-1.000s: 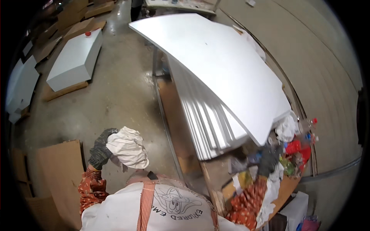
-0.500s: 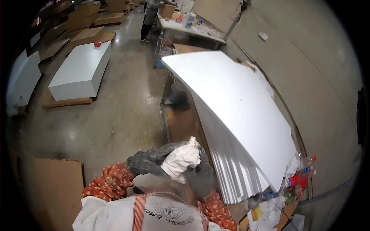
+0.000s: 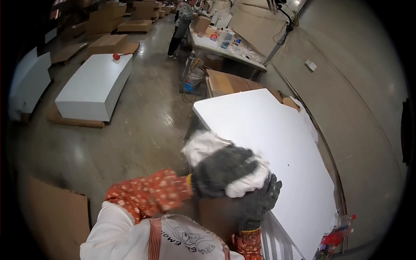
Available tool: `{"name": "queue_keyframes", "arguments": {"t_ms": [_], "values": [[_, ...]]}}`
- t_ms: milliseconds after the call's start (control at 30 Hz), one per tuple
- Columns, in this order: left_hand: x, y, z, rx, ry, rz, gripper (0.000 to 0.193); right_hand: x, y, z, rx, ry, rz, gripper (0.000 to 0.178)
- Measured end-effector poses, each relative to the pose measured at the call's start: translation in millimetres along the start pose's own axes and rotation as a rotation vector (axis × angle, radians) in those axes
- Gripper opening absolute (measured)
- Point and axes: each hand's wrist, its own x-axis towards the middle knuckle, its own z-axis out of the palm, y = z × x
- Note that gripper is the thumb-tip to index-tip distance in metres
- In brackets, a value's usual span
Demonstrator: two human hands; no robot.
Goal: The person cleans a stack of white rectangular panels on a workbench. They use a yellow sponge to wipe the surfaces and edges, then switch to a white cloth to wipe the panels again. The person handles the panels one at a time, lifting and turning them to access different sides.
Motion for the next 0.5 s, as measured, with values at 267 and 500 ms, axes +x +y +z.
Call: {"name": "queue_keyframes", "arguments": {"t_ms": [267,500], "values": [[-27,-171,-1,-0.082,0.140,0.079,0.047,9,-2,29,-0.213,-0.311,-0.173,0.035],[-4,-311,-77,-0.727,0.214,-0.472,0.028,24,-13,30,-0.362,-0.360,-0.138,0.022]]}}
